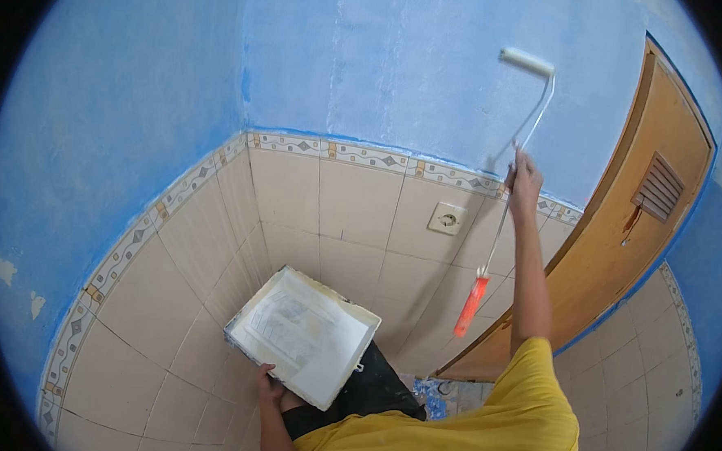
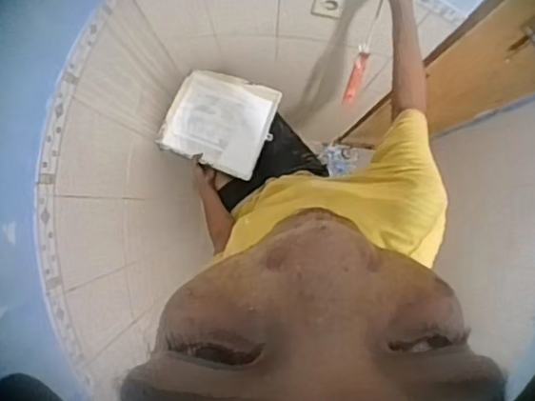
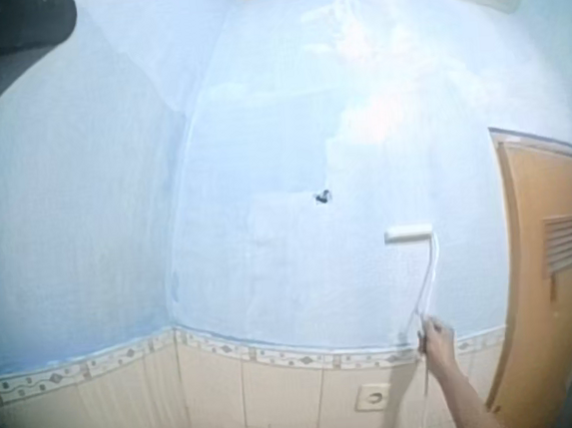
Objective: The person paints a wall white using a paint roller and a paint tray. They repeatedly dip the roller into the tray to load paint and apply it to the upper wall area above a tiled wainscot.
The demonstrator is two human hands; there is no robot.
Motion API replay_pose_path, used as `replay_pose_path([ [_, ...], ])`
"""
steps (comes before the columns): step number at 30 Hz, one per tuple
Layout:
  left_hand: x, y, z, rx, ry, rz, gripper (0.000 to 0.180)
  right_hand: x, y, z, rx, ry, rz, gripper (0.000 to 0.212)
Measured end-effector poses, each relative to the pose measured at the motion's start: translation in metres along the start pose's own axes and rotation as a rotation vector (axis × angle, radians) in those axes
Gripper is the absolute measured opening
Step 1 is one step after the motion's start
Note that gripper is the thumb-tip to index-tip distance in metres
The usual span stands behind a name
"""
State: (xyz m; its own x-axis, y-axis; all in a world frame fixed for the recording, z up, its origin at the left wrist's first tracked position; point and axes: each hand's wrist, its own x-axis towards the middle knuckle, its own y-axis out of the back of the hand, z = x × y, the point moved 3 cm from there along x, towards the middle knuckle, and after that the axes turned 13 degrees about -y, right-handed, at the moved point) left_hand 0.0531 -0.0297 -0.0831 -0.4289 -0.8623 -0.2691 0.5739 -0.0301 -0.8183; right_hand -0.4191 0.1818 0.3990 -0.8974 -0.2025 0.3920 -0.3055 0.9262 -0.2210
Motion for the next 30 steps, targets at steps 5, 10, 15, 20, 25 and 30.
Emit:
replay_pose_path([
  [5,-0.001,-0.009,0.0,-0.013,-0.012,0.058,0.06,0.075,-0.026,-0.099,0.06,0.15,-0.014,0.03],
  [10,-0.001,-0.005,0.002,-0.1,0.053,-0.006,0.063,0.124,-0.058,-0.176,0.075,0.199,-0.007,0.027],
  [15,0.011,0.019,-0.009,-0.08,0.024,-0.012,0.06,0.163,-0.08,-0.239,0.068,0.184,-0.004,0.023],
  [20,-0.004,-0.007,-0.006,-0.072,-0.02,-0.006,0.057,0.17,-0.077,-0.246,0.09,0.197,-0.025,0.023],
  [25,-0.022,-0.018,0.008,-0.034,-0.027,0.083,0.056,0.094,-0.054,-0.129,-0.004,0.242,-0.004,0.03],
  [30,-0.012,-0.013,0.0,-0.011,-0.039,0.053,0.059,-0.022,0.004,0.031,-0.214,0.072,0.061,0.03],
])
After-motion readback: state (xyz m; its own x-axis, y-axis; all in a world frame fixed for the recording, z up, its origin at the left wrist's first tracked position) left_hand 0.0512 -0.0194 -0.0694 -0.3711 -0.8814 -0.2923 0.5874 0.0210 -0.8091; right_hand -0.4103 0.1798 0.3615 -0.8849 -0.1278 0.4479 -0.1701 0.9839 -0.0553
